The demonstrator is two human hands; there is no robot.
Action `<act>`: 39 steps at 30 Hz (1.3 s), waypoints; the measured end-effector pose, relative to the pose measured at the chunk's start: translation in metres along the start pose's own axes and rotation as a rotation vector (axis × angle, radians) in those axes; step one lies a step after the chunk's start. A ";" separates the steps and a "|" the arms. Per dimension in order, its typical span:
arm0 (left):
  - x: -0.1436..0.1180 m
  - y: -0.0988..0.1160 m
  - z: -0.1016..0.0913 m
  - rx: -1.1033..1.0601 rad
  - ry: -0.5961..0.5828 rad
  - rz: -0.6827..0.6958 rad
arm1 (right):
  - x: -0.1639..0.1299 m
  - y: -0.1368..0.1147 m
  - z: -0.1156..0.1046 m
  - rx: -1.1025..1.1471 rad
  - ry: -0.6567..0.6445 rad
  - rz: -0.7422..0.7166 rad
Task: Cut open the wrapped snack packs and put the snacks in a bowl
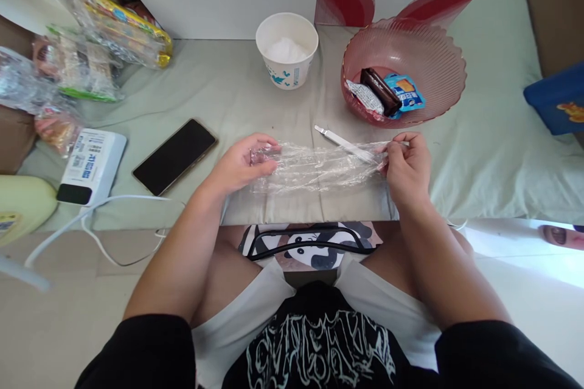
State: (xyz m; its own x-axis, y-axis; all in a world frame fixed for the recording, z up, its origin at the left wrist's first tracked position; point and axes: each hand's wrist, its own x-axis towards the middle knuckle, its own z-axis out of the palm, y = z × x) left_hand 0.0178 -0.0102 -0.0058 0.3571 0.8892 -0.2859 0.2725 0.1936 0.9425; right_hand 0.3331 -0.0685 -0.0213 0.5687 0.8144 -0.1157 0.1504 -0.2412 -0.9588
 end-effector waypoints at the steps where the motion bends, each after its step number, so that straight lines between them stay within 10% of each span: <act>1: -0.001 0.000 0.000 0.038 -0.020 0.008 | 0.000 0.000 0.000 -0.005 -0.003 -0.010; 15: 0.004 0.002 0.001 -0.129 0.239 -0.036 | -0.002 0.010 -0.006 0.080 -0.173 -0.153; 21: -0.002 0.003 0.002 -0.078 0.047 -0.067 | -0.005 0.010 -0.005 -0.021 -0.128 -0.143; 34: 0.003 -0.001 0.006 -0.107 0.137 -0.078 | -0.008 -0.002 -0.001 -0.027 -0.089 -0.006; 39: -0.002 0.004 -0.002 -0.078 -0.066 -0.012 | -0.010 -0.006 -0.001 -0.010 -0.050 -0.054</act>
State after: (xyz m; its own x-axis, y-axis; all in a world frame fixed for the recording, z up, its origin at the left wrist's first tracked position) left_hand 0.0163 -0.0105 -0.0006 0.4128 0.8578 -0.3061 0.2078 0.2385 0.9486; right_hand 0.3277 -0.0759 -0.0141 0.5188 0.8514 -0.0767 0.1879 -0.2011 -0.9614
